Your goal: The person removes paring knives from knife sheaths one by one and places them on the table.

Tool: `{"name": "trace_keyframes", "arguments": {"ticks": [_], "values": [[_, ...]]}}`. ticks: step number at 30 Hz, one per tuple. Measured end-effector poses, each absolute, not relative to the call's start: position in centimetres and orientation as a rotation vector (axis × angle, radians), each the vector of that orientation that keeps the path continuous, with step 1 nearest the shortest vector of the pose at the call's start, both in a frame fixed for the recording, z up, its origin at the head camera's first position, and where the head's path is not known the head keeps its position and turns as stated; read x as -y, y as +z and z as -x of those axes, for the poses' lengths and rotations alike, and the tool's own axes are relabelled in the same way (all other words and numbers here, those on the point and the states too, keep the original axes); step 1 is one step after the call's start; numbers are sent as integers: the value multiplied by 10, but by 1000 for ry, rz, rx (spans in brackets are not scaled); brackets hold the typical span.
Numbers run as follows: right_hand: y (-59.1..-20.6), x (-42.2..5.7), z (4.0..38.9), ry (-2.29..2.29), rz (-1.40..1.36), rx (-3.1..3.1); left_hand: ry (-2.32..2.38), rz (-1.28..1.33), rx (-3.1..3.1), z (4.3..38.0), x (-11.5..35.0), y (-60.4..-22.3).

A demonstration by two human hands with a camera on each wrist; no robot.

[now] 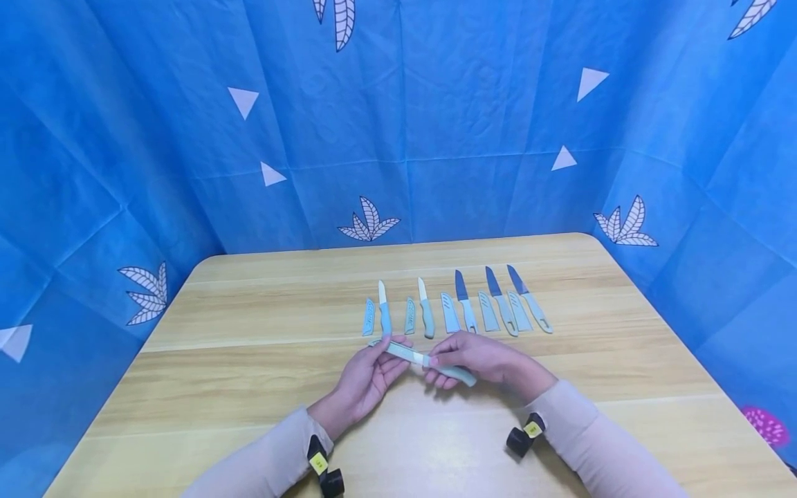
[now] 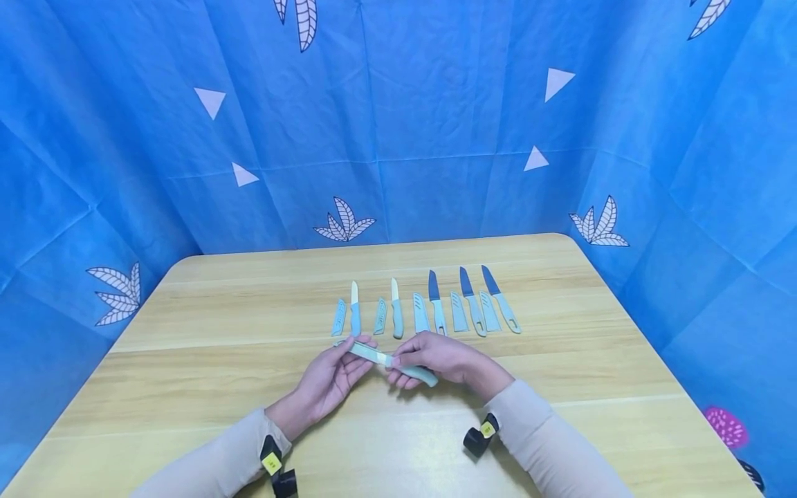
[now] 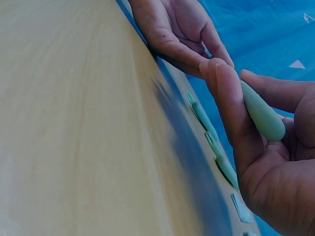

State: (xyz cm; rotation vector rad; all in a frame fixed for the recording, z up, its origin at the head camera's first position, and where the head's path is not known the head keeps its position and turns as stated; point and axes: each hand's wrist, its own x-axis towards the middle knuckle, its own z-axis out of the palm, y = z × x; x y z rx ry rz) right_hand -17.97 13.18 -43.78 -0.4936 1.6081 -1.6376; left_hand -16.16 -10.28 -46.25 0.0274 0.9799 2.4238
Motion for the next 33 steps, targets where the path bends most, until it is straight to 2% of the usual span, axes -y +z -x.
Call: {"name": "trace_keyframes", "arguments": {"ticks": [33], "values": [[-428,-156,184,-1521,492,-1606,2460,-15,-958,162,103,-463]]}}
